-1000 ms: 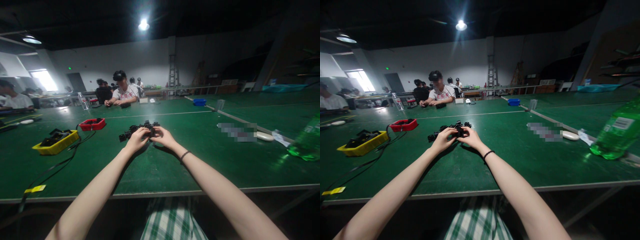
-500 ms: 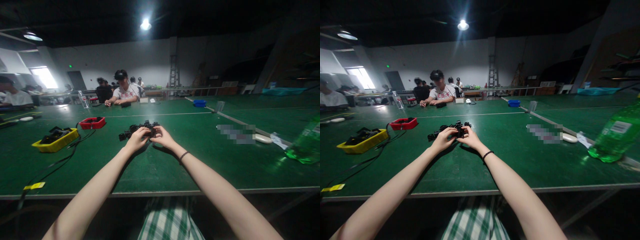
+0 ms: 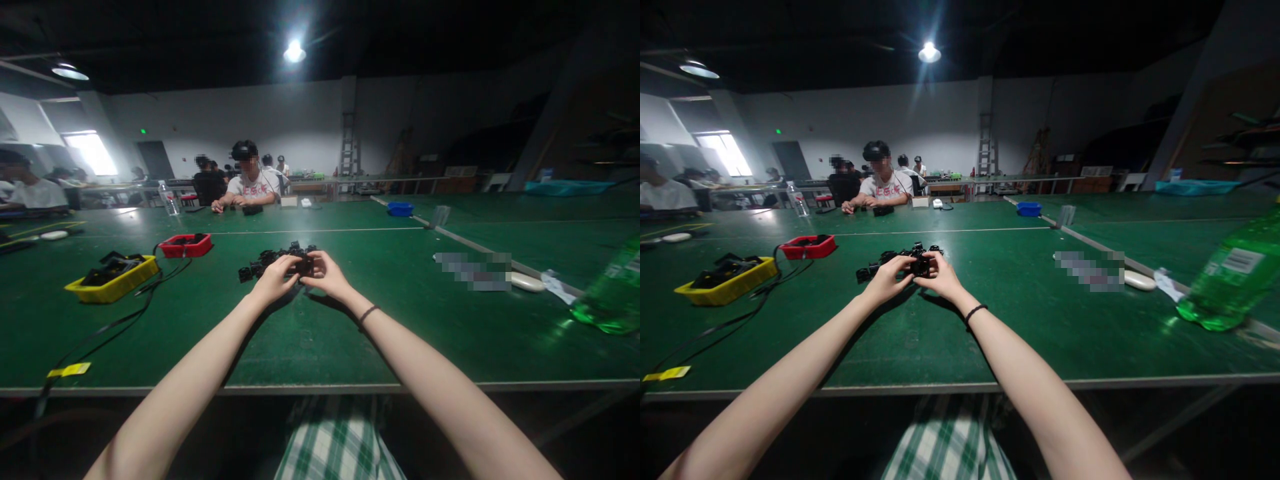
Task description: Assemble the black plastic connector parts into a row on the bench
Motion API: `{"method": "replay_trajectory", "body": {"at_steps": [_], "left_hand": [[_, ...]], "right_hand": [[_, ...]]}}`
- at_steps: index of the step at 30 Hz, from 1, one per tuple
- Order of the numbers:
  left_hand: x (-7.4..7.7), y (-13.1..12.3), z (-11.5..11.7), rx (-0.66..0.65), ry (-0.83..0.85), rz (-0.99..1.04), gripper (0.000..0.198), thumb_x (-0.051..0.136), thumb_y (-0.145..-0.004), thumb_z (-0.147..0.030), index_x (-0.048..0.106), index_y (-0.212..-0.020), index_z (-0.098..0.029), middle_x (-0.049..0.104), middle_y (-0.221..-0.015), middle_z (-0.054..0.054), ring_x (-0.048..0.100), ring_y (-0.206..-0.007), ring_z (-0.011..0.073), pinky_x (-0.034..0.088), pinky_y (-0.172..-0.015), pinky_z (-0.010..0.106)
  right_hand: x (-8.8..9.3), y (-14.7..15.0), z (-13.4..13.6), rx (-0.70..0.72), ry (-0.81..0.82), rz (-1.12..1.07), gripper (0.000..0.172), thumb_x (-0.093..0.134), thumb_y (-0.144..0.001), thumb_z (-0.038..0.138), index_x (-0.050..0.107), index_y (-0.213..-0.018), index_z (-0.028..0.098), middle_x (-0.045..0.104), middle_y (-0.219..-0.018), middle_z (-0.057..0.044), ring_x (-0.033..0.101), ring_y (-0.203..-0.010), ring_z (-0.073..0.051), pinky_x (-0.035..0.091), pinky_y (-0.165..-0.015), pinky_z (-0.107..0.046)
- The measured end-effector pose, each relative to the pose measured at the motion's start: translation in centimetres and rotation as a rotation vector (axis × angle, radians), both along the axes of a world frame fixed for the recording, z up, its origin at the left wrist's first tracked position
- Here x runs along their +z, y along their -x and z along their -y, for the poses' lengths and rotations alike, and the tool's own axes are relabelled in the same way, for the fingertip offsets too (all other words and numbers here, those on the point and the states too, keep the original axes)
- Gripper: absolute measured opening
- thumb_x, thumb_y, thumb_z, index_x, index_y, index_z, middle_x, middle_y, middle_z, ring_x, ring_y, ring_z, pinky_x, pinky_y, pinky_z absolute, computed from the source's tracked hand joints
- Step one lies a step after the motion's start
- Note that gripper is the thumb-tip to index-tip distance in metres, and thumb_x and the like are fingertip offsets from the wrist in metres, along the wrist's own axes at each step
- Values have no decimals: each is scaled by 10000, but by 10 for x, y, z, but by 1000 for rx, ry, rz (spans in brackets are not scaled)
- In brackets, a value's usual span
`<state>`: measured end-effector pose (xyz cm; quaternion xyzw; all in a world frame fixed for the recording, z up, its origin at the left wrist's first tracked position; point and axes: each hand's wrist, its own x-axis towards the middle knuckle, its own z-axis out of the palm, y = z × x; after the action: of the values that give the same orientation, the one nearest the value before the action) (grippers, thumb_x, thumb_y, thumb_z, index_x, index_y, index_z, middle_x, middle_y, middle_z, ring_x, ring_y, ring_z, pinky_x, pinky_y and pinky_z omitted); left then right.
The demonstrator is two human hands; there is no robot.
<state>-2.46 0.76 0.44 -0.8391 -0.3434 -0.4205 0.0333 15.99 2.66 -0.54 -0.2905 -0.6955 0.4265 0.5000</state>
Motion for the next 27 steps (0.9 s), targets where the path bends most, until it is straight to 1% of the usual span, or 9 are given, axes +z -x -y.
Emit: {"method": "replay_trajectory", "body": {"at_steps": [4, 7, 9, 12, 18, 22, 27], "left_hand": [[-1, 1, -1, 6, 34, 0, 392, 574, -801, -124, 542, -1192, -143, 628, -1138, 129, 647, -1004, 221, 570, -848, 384], [-3, 2, -3, 25, 65, -1, 456, 588, -783, -123, 520, -1233, -147, 635, -1165, 135, 663, -978, 226, 567, -850, 398], [-4, 2, -4, 34, 87, -2, 479, 596, -773, -120, 514, -1244, -150, 640, -1177, 136, 669, -980, 231, 565, -855, 399], [-4, 2, -4, 48, 113, -12, 451, 587, -778, -117, 523, -1223, -156, 661, -1157, 121, 681, -957, 224, 559, -864, 397], [-1, 1, -1, 77, 149, -30, 389, 566, -797, -125, 538, -1184, -143, 678, -1125, 113, 678, -972, 218, 546, -881, 379], [-2, 2, -1, 74, 149, -17, 389, 560, -799, -136, 539, -1187, -151, 673, -1140, 110, 680, -966, 220, 545, -881, 383], [-6, 5, -5, 66, 145, 2, 403, 554, -798, -142, 538, -1200, -153, 669, -1145, 119, 675, -980, 232, 547, -881, 396]], "right_hand": [[1, 0, 0, -20, -46, 21, 592, 797, -573, 275, 496, -1080, 222, 622, -948, -26, 632, -857, -172, 521, -788, -333], [1, 0, 1, -32, -70, 28, 589, 797, -579, 281, 503, -1085, 218, 627, -966, -35, 633, -873, -180, 519, -809, -346], [2, 0, 2, -40, -78, 43, 587, 798, -582, 283, 508, -1088, 214, 629, -944, -34, 633, -860, -182, 519, -805, -348], [3, -1, 3, -29, -86, 51, 594, 803, -575, 285, 517, -1090, 212, 629, -913, -26, 630, -832, -177, 516, -786, -339], [6, -1, 5, -11, -81, 35, 617, 815, -554, 279, 534, -1098, 200, 640, -935, -36, 635, -839, -186, 517, -803, -361], [6, -1, 4, 3, -68, 12, 628, 823, -555, 283, 548, -1113, 202, 649, -940, -39, 640, -842, -191, 519, -812, -368], [3, -1, 0, 59, -48, -5, 659, 830, -554, 295, 569, -1152, 199, 668, -939, -48, 640, -860, -201, 520, -802, -367]]}}
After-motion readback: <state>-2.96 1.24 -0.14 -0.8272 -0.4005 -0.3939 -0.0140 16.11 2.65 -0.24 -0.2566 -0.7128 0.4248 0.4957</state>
